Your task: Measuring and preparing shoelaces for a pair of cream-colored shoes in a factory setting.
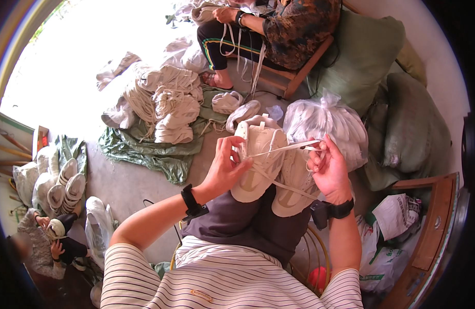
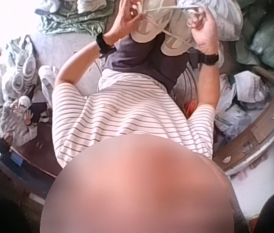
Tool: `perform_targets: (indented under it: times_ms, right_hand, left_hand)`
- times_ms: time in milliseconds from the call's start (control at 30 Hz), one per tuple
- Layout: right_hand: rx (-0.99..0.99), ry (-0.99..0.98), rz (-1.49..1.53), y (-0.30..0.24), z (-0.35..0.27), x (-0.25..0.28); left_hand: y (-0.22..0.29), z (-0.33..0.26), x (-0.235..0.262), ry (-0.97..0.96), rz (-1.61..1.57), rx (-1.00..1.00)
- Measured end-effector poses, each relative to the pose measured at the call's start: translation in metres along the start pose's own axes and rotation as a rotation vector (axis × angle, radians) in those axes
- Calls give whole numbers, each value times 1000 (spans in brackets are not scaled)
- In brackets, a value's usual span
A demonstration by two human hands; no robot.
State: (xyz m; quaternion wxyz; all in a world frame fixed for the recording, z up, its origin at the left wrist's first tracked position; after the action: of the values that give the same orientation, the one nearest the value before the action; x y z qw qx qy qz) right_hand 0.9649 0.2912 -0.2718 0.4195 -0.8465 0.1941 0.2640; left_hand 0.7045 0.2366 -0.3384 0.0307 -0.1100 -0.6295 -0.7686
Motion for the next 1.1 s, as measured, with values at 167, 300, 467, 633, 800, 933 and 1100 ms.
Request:
perform_targets:
  times_ms: [167, 300, 467, 633, 800, 933, 1100]
  right_hand:
    - [-47, -134, -30, 0, 4, 3]
    - [-67, -157, 46, 0, 10, 7]
    - [-92, -190, 184, -3, 21, 11]
    - [-109, -209, 217, -6, 33, 14]
    - [-121, -190, 195, -12, 39, 10]
    - [-100, -208, 155, -26, 39, 12]
    - [-1, -197, 69, -46, 35, 18]
  left_hand:
    - [11, 1, -8, 191, 293, -60]
    - [8, 5, -9, 92, 568, -170]
    - [-4, 14, -16, 39, 141, -129]
    - [-5, 18, -19, -9, 207, -137]
    - [-5, 26, -20, -30, 221, -119]
    - [-6, 29, -20, -54, 231, -116]
    - [-4, 35, -26, -81, 291, -174]
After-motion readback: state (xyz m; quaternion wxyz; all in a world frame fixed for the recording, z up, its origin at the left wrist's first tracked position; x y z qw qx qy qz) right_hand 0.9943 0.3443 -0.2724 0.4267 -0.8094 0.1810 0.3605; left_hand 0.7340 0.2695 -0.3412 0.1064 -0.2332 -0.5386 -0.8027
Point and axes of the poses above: each hand's wrist, its own z-axis towards the middle knuckle, its own x-axis out of the back of the hand, y = z × x, the point moved 2 cm from there along z, towards the middle knuckle, and after that the axes turned 8 degrees about -x, right-handed, at the moved point
